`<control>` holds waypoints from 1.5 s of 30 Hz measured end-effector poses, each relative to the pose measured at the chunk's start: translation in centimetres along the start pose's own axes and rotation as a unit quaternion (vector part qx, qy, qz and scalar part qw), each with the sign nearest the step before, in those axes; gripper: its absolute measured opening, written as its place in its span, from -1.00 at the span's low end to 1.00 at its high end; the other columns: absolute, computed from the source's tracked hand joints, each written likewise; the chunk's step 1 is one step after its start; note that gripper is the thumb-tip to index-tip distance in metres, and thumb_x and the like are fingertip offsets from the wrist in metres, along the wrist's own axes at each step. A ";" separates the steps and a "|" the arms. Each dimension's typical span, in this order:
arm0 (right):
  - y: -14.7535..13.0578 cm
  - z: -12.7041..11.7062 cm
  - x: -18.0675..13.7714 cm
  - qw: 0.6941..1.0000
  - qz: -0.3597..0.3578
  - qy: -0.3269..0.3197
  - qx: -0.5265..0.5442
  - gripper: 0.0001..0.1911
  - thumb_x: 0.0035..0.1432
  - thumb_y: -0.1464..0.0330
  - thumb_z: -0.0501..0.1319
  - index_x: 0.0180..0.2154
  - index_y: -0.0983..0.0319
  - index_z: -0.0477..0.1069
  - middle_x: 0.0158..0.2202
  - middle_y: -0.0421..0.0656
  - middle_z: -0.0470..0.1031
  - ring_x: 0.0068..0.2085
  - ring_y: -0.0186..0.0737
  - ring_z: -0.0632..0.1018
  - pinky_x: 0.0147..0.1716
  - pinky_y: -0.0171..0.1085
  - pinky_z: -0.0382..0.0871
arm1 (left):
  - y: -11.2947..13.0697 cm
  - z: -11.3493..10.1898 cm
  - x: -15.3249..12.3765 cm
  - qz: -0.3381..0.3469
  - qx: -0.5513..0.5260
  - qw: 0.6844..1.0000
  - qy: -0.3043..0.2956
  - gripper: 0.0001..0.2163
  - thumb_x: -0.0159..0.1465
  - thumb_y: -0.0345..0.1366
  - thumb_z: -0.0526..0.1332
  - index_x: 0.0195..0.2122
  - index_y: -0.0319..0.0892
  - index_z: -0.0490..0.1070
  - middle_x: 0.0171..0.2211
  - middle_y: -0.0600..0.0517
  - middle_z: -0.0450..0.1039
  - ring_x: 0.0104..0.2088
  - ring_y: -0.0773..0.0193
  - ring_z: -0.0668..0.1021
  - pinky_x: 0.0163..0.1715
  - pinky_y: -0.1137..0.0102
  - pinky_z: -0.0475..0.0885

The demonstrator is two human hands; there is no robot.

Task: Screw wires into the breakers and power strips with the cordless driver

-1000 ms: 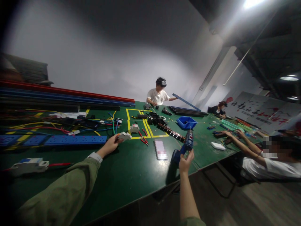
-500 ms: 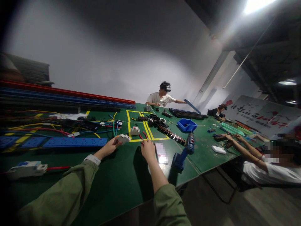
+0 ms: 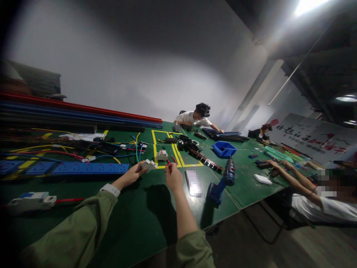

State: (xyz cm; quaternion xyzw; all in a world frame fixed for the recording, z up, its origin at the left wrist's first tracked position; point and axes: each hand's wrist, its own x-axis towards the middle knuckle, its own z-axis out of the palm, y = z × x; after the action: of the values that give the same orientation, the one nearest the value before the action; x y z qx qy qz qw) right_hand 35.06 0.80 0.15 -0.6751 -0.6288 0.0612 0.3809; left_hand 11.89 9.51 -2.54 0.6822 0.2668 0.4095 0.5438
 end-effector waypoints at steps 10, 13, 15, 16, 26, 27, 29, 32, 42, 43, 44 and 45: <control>-2.7 0.3 -0.4 0.992 -0.053 0.009 0.115 -0.77 0.28 0.17 0.19 -0.16 0.13 0.53 -0.19 -0.15 0.60 -0.26 -0.18 0.57 -0.27 -0.27 0.43 | -2.0 0.0 0.6 0.002 0.024 1.000 -0.004 -0.43 0.20 0.03 0.27 0.11 -0.25 0.36 0.06 -0.18 0.50 0.09 -0.01 0.51 0.20 0.06 0.33; -2.4 0.1 -0.2 0.991 -0.073 -0.002 0.110 -0.80 0.28 0.22 0.20 -0.19 0.14 0.55 -0.22 -0.14 0.60 -0.24 -0.18 0.57 -0.23 -0.25 0.42 | -1.4 0.3 0.3 0.009 0.038 0.999 0.005 -0.47 0.18 -0.02 0.28 0.09 -0.25 0.39 0.01 -0.18 0.53 0.06 -0.03 0.53 0.18 0.06 0.35; -2.2 -0.3 -0.1 0.993 -0.092 -0.002 0.076 -0.83 0.28 0.26 0.20 -0.21 0.14 0.55 -0.22 -0.13 0.59 -0.20 -0.16 0.55 -0.18 -0.23 0.40 | -1.1 0.5 0.1 0.018 0.052 0.998 0.009 -0.50 0.17 -0.06 0.29 0.07 -0.25 0.41 0.00 -0.18 0.54 0.06 -0.04 0.53 0.17 0.07 0.36; -2.1 -0.5 -0.1 0.993 -0.103 -0.003 0.056 -0.85 0.28 0.29 0.20 -0.23 0.15 0.55 -0.22 -0.12 0.58 -0.18 -0.15 0.54 -0.15 -0.22 0.39 | -1.0 0.6 0.1 0.021 0.064 0.998 0.008 -0.52 0.17 -0.08 0.28 0.07 -0.24 0.41 0.00 -0.17 0.54 0.06 -0.04 0.52 0.17 0.08 0.36; -1.0 -0.5 0.0 0.987 -0.144 -0.070 0.001 -0.93 0.26 0.43 0.20 -0.29 0.20 0.47 -0.23 -0.10 0.51 -0.14 -0.16 0.47 -0.11 -0.22 0.35 | -2.0 1.0 0.1 0.025 0.197 0.980 -0.030 -0.75 0.24 -0.22 0.13 -0.09 -0.18 0.38 -0.08 -0.14 0.51 -0.04 0.04 0.53 0.03 0.20 0.41; -0.9 -0.3 0.0 0.989 -0.133 -0.067 0.006 -0.93 0.26 0.42 0.20 -0.29 0.20 0.46 -0.22 -0.09 0.50 -0.15 -0.15 0.47 -0.12 -0.21 0.35 | -2.1 0.9 0.1 0.024 0.208 0.978 -0.025 -0.75 0.25 -0.21 0.13 -0.09 -0.18 0.37 -0.08 -0.14 0.50 -0.05 0.04 0.53 0.02 0.20 0.41; -0.5 0.3 -0.2 0.991 -0.112 -0.066 0.023 -0.93 0.26 0.39 0.18 -0.26 0.19 0.45 -0.22 -0.09 0.50 -0.15 -0.14 0.48 -0.13 -0.19 0.37 | -2.2 0.9 0.1 0.024 0.235 0.972 -0.016 -0.74 0.25 -0.19 0.13 -0.08 -0.19 0.37 -0.11 -0.14 0.49 -0.08 0.04 0.53 0.00 0.19 0.40; 0.5 1.1 -0.2 0.992 -0.091 -0.064 0.051 -0.90 0.23 0.39 0.18 -0.21 0.18 0.45 -0.19 -0.09 0.50 -0.13 -0.12 0.48 -0.12 -0.16 0.38 | -2.1 0.9 0.0 0.033 0.282 0.959 0.001 -0.73 0.25 -0.12 0.17 -0.13 -0.17 0.39 -0.17 -0.12 0.47 -0.12 0.04 0.51 -0.04 0.19 0.40; 2.6 3.6 0.3 0.993 -0.059 -0.054 0.085 -0.77 0.11 0.52 0.15 -0.25 0.20 0.53 -0.21 -0.12 0.56 -0.14 -0.16 0.53 -0.06 -0.17 0.41 | -1.6 1.2 -0.1 0.042 0.351 0.936 0.004 -0.82 0.22 -0.15 0.22 -0.27 -0.13 0.42 -0.27 -0.09 0.48 -0.16 0.02 0.46 -0.12 0.22 0.35; 2.6 3.7 0.3 0.993 -0.058 -0.055 0.085 -0.77 0.11 0.52 0.16 -0.25 0.20 0.54 -0.22 -0.12 0.57 -0.15 -0.16 0.54 -0.07 -0.16 0.41 | -1.7 1.2 -0.1 0.045 0.349 0.936 0.006 -0.82 0.22 -0.17 0.22 -0.22 -0.14 0.44 -0.24 -0.10 0.49 -0.15 0.01 0.46 -0.10 0.21 0.34; 2.6 3.8 0.3 0.993 -0.058 -0.056 0.086 -0.77 0.12 0.52 0.17 -0.25 0.19 0.55 -0.22 -0.12 0.58 -0.16 -0.16 0.55 -0.07 -0.16 0.41 | -1.8 1.2 0.0 0.049 0.345 0.937 0.007 -0.80 0.22 -0.19 0.22 -0.17 -0.14 0.45 -0.21 -0.10 0.50 -0.13 0.01 0.46 -0.08 0.21 0.34; 2.7 3.8 0.3 0.993 -0.058 -0.057 0.086 -0.77 0.12 0.52 0.18 -0.25 0.19 0.56 -0.23 -0.13 0.58 -0.16 -0.16 0.55 -0.07 -0.16 0.41 | -1.8 1.2 0.0 0.055 0.340 0.939 0.008 -0.76 0.22 -0.21 0.22 -0.11 -0.13 0.46 -0.17 -0.11 0.51 -0.11 0.01 0.46 -0.06 0.20 0.33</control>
State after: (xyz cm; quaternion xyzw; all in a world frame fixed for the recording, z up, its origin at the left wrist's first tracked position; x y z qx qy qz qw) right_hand 35.11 2.97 -4.00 -0.5979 -0.6797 0.1310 0.4042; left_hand 13.00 9.36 -4.36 0.8366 0.3564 0.3294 0.2541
